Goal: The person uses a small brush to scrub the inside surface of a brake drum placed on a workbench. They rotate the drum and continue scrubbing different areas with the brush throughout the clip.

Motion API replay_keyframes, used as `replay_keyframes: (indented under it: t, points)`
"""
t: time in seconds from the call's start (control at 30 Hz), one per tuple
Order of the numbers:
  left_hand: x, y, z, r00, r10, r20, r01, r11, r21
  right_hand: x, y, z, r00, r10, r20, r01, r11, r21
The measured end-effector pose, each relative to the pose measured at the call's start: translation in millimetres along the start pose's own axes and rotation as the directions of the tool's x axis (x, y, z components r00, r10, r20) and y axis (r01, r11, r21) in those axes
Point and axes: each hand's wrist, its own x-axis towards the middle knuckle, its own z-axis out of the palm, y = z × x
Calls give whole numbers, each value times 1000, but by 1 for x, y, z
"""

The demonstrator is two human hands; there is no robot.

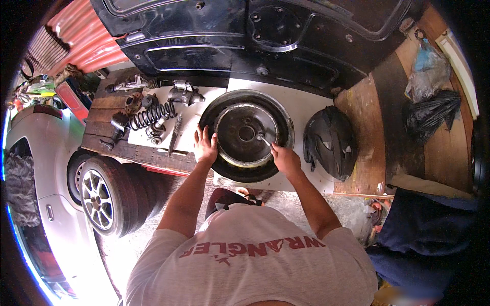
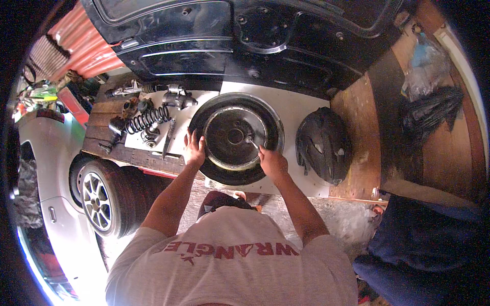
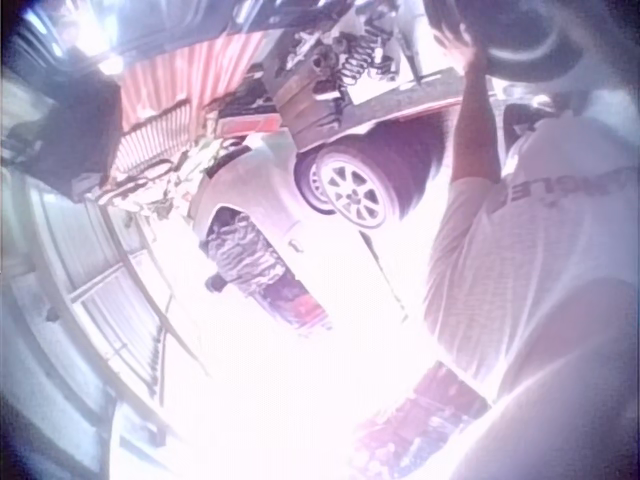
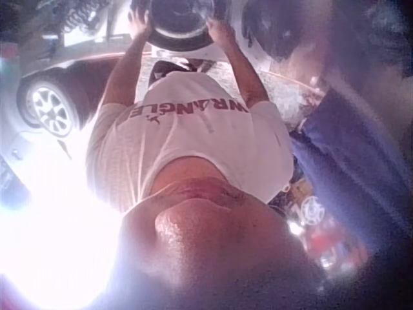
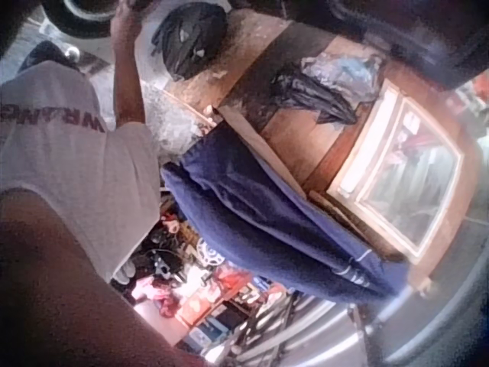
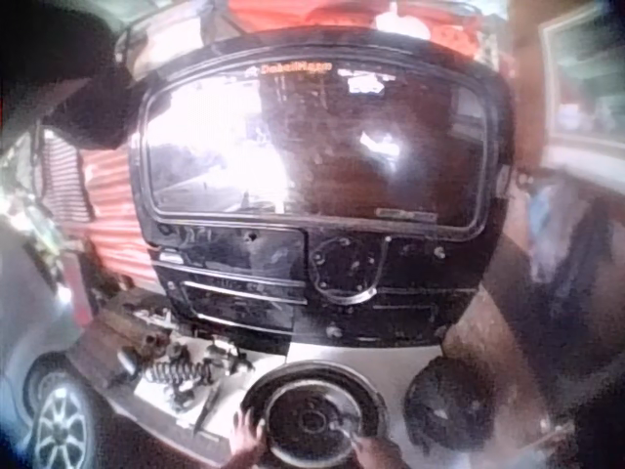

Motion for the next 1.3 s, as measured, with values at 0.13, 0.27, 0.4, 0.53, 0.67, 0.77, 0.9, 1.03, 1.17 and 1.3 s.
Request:
replay_keyframes:
  t: [0.13, 0.27, 0.4, 0.53, 0.67, 0.77, 0.9, 1.03, 1.17, 1.3]
  points:
    - [-1, 4, 0, 1000, 1, 7, -1, 1000, -1, -4, 0, -3, 998, 48, 38, -47, 999, -24]
    - [-1, 2, 3, 1000, -2, 0, 2, 1000, 24, 9, 2, -11, 1000, 27, 9, -28, 999, 16]
    - [1, 2, 0, 1000, -3, 16, 3, 999, 38, 20, 25, 9, 995, -3, -96, 21, 981, 191]
    - [1, 5, 0, 999, -26, 20, 26, 999, 22, 29, 32, 11, 992, 53, -111, -19, 956, 293]
    - [1, 7, -3, 999, -24, 33, 23, 999, 29, 17, 6, 15, 996, 79, -47, -76, 996, 48]
    - [2, 2, -1, 999, -33, 24, 32, 999, 31, 3, -2, 2, 998, 65, 3, -65, 997, 38]
    - [0, 6, -3, 999, -31, 27, 30, 999, 33, -19, -7, -2, 997, 65, 27, -64, 997, -49]
    - [1, 9, -3, 1000, -18, 20, 17, 999, 31, 5, -4, 14, 997, 68, -44, -66, 997, 36]
    - [2, 5, -1, 1000, 6, -4, -6, 1000, 15, 30, -25, 2, 994, 95, 46, -97, 995, 25]
    - [3, 3, -2, 1000, -3, 2, 3, 1000, 20, 35, -11, -11, 998, 23, 61, -19, 998, -63]
